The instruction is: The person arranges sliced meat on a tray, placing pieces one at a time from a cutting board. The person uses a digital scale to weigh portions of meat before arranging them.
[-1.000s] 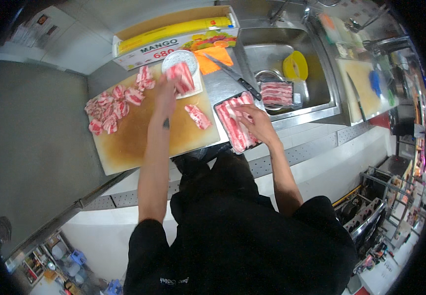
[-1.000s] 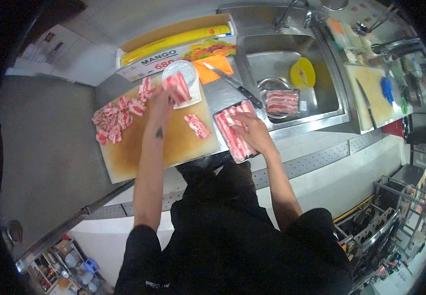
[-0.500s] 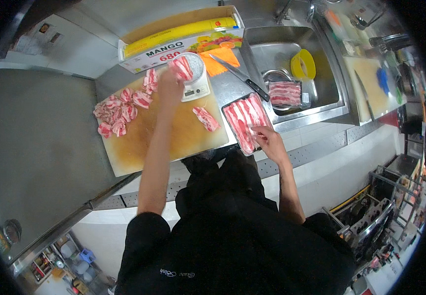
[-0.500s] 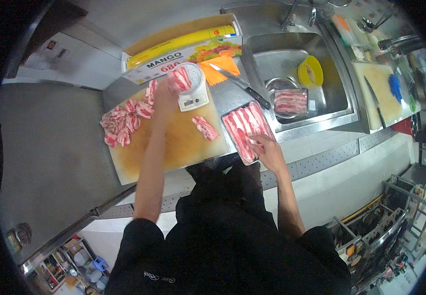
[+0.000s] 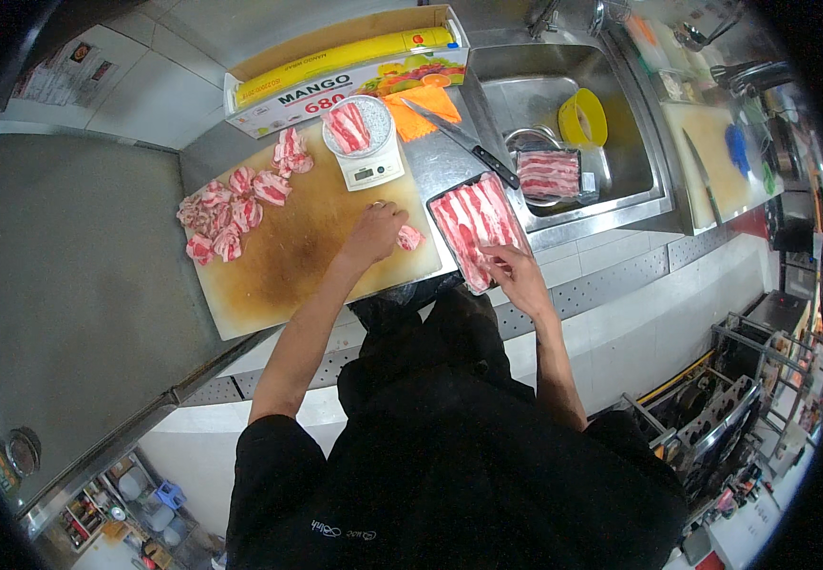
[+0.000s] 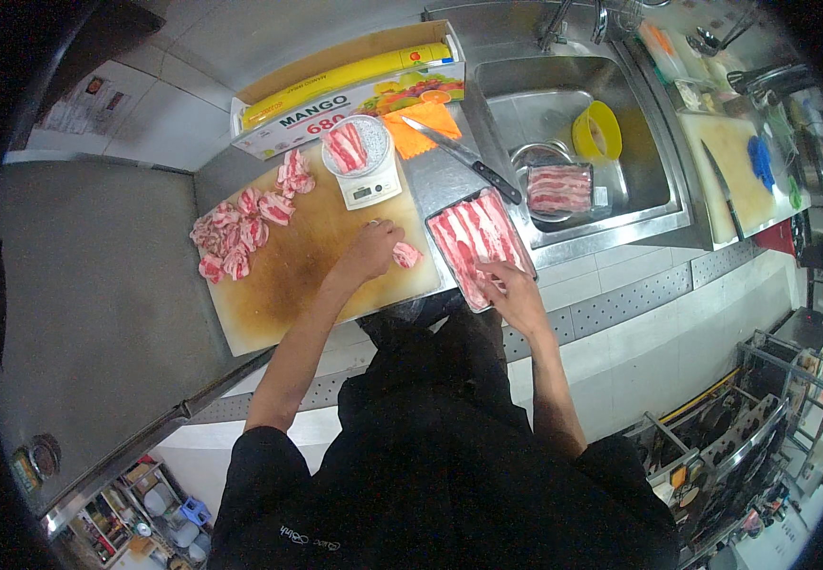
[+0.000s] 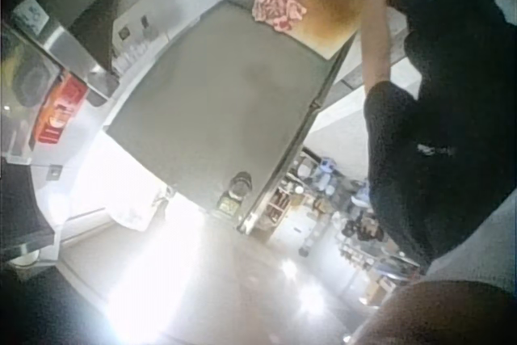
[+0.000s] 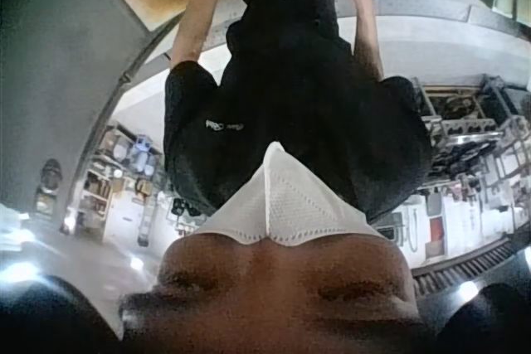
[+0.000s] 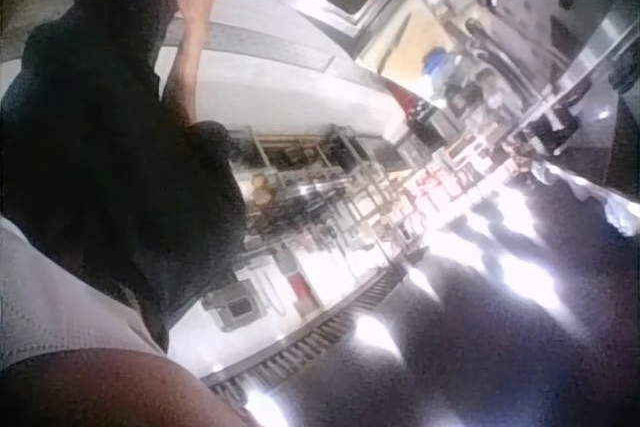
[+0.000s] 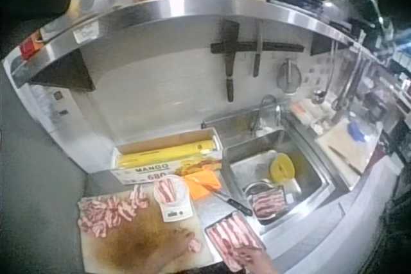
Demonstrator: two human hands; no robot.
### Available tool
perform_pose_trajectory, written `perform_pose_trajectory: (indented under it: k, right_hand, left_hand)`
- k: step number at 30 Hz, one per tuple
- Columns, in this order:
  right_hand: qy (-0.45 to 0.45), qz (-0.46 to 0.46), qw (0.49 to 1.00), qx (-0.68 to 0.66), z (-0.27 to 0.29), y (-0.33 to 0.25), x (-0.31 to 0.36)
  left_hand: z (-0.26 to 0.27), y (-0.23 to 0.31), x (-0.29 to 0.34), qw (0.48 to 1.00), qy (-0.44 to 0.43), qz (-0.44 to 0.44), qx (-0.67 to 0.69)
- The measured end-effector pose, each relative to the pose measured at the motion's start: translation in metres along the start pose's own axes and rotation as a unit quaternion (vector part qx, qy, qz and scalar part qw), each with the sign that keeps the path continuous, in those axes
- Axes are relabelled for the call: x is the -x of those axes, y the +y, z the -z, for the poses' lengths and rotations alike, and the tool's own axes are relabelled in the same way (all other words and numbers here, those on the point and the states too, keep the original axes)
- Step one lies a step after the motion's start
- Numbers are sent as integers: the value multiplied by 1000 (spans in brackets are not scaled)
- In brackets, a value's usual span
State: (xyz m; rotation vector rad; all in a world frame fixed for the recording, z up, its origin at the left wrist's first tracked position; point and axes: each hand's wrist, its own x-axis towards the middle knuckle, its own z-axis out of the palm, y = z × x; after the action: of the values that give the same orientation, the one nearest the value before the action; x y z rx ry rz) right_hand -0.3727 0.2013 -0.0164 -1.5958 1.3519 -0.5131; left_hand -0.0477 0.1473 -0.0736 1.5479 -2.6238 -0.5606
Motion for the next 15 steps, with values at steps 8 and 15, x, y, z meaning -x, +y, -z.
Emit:
perform_pose_trajectory:
  k: [8, 15]
  right_hand:
    - [45, -28, 999, -1, 5, 26, 25]
    - [40, -17, 999, 10, 8, 21, 29]
  left_hand:
    - [95, 4, -8, 916, -89, 219, 324]
    - [146, -93, -71, 958, 116, 169, 200]
